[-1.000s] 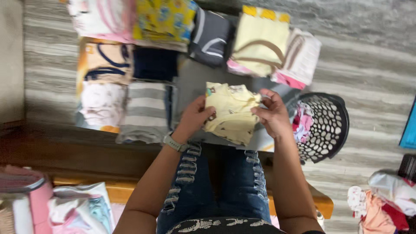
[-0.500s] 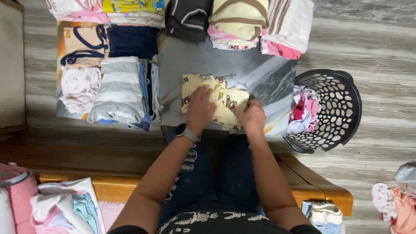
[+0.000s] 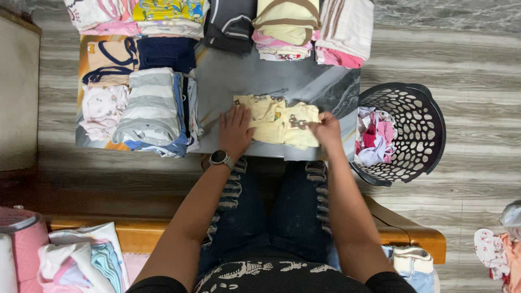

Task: The person folds various pieces of clothing, including shirts and pants, by hand on a bed and stacks them into organized piles.

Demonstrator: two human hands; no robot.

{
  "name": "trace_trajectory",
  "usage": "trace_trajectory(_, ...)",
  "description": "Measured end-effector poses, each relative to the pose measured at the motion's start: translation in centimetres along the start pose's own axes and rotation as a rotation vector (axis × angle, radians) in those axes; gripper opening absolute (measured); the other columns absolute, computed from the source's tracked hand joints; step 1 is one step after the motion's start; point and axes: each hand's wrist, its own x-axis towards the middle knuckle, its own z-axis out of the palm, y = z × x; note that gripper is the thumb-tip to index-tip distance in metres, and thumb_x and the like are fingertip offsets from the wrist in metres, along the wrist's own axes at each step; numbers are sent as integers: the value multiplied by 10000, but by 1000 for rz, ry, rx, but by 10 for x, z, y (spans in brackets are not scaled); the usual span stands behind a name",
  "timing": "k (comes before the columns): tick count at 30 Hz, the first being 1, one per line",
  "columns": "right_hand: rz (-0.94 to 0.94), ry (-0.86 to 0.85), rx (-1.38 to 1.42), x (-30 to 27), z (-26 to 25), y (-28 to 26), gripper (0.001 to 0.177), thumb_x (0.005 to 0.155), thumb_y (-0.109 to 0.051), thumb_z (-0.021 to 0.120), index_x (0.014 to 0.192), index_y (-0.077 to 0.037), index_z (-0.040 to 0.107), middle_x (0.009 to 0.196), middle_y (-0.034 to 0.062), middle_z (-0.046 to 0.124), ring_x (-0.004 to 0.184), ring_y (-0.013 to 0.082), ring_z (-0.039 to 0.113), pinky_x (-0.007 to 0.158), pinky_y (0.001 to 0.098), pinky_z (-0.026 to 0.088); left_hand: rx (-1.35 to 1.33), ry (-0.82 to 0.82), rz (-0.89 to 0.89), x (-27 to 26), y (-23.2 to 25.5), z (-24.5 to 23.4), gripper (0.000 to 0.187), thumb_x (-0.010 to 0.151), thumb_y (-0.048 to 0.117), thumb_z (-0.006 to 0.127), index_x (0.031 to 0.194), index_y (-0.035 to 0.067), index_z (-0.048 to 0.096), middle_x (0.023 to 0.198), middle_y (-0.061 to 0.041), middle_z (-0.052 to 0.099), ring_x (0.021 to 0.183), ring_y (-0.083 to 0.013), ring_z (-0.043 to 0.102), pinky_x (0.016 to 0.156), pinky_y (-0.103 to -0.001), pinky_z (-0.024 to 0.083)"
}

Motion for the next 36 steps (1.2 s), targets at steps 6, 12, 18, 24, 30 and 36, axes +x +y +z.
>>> trace_trajectory(6, -140, 55, -667, 21, -49, -73, 262, 783, 11, 788, 983, -24, 622, 860, 103, 689, 739, 212, 633, 656, 344, 531, 148, -55, 47, -7, -21, -8, 622, 945, 365, 607, 1485, 81, 489, 1613, -156, 414, 1487, -368, 332, 1173, -635, 226)
trace_trajectory(12, -844, 277, -1283, -27, -21, -150, 527, 698, -133, 857, 1137, 11, 604, 1064, 219, 672, 952, 386, 624, 827, 459, 532, 194, -126, -59, -2, -1, -52, 554, 935, 410, 600, 1372, 69, 581, 1533, -196, 441, 1463, -396, 321, 1162, -669, 195)
trace_trajectory(18, -775, -77, -1107, -123, 40, -126, 791, 568, -382, 918, 1194, 5, 627, 1129, 204, 634, 1042, 378, 585, 906, 538, 435, -99, -135, 202, 21, 49, -58, 484, 956, 225, 633, 1408, 58, 598, 1550, -123, 475, 1504, -298, 337, 1222, -617, 238)
trace_trajectory(24, -852, -205, -1201, -149, 2, -80, 597, 636, -146, 831, 1214, -94, 687, 1155, 107, 663, 1109, 307, 615, 1023, 525, 376, -9, -274, 795, 25, 82, -46, 633, 818, 47, 625, 1440, 144, 564, 1581, -59, 462, 1524, -234, 322, 1239, -544, 236)
trace_trajectory(30, -766, -160, -810, -136, -34, -52, 232, 783, -79, 716, 1014, -103, 725, 1018, 91, 713, 1078, 286, 635, 1081, 466, 466, -234, -466, 697, 21, 94, -16, 610, 795, 182, 698, 1381, 76, 566, 1484, -81, 518, 1444, -257, 377, 1135, -510, 309)
trace_trajectory(36, -616, 61, -587, -125, -44, -48, 267, 827, -125, 731, 1082, -47, 717, 1014, 140, 711, 1051, 292, 630, 933, 383, 520, -309, -277, 577, 25, 105, 9, 255, 937, 240, 691, 1142, 89, 667, 1289, -81, 677, 1308, -255, 546, 1061, -448, 423)
